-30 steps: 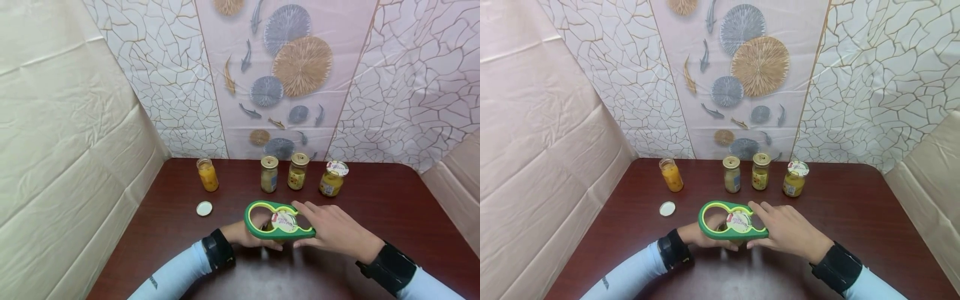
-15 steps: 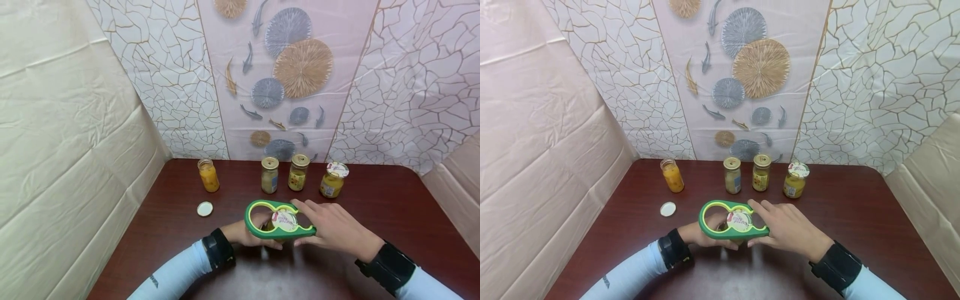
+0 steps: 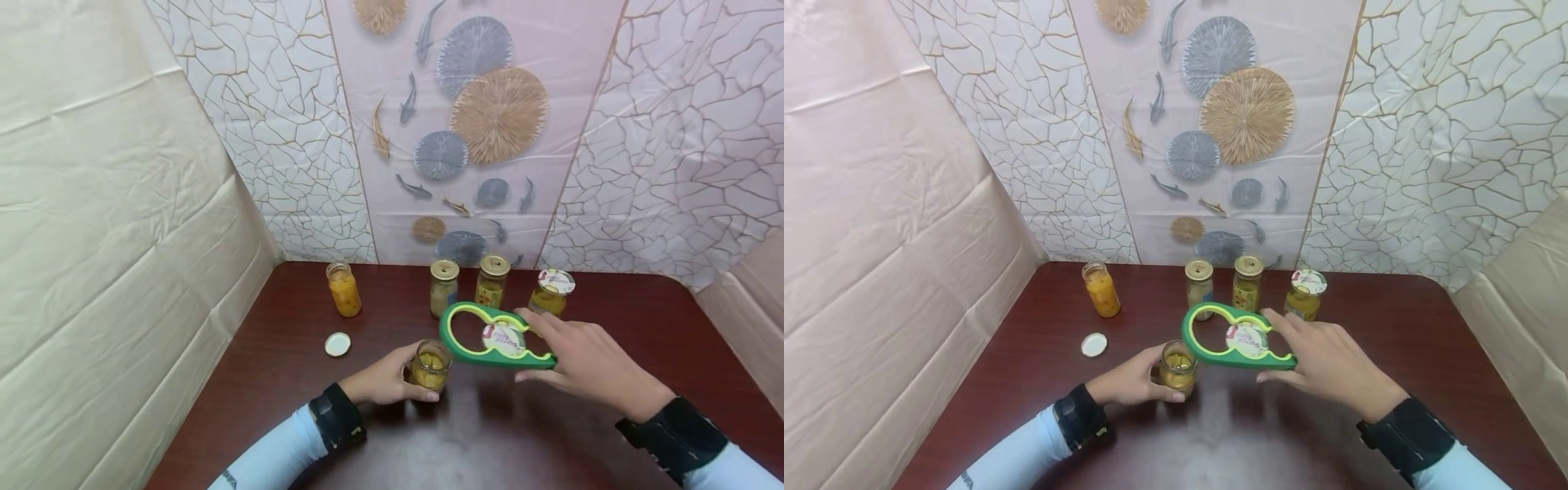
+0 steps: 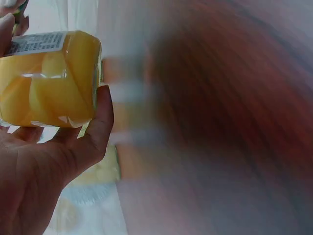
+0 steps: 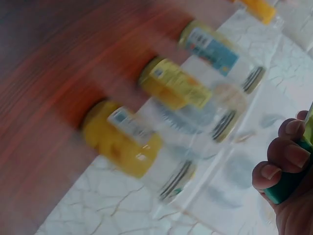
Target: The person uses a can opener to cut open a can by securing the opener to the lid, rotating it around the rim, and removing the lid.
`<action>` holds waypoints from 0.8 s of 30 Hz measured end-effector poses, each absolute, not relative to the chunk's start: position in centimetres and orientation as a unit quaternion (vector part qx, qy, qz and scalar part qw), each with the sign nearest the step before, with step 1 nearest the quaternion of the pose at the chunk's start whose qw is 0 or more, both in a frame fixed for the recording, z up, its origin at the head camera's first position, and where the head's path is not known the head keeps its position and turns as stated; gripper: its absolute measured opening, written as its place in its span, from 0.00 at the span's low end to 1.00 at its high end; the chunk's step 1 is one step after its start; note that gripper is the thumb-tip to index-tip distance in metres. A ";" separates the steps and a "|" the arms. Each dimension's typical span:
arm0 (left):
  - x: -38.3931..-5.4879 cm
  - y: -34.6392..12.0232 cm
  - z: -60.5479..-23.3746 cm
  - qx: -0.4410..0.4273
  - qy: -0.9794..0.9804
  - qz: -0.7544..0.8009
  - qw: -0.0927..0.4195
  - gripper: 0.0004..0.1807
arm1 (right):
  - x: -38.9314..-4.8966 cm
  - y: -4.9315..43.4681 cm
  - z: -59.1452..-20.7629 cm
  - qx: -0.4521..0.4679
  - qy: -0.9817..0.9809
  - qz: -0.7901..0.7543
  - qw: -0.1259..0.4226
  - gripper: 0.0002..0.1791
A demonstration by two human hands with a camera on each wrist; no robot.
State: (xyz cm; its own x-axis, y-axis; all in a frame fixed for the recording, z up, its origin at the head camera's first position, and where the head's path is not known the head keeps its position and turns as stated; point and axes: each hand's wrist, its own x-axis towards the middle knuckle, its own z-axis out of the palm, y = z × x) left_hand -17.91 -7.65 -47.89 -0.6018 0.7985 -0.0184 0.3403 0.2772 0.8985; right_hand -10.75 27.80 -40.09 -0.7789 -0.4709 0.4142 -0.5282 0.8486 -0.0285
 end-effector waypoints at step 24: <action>-21.3 -8.5 -48.7 0.155 0.833 0.523 0.096 0.37 | -9.5 29.6 -41.1 0.241 -0.945 0.054 0.214 0.61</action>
State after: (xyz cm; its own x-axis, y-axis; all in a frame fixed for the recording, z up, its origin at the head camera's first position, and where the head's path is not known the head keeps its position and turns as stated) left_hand -21.26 -8.50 -48.74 -0.9338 0.3577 0.0021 0.1576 0.4060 0.9002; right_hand -9.52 29.63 -41.08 -0.7918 -0.4329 0.4309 -0.4789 0.8779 0.0021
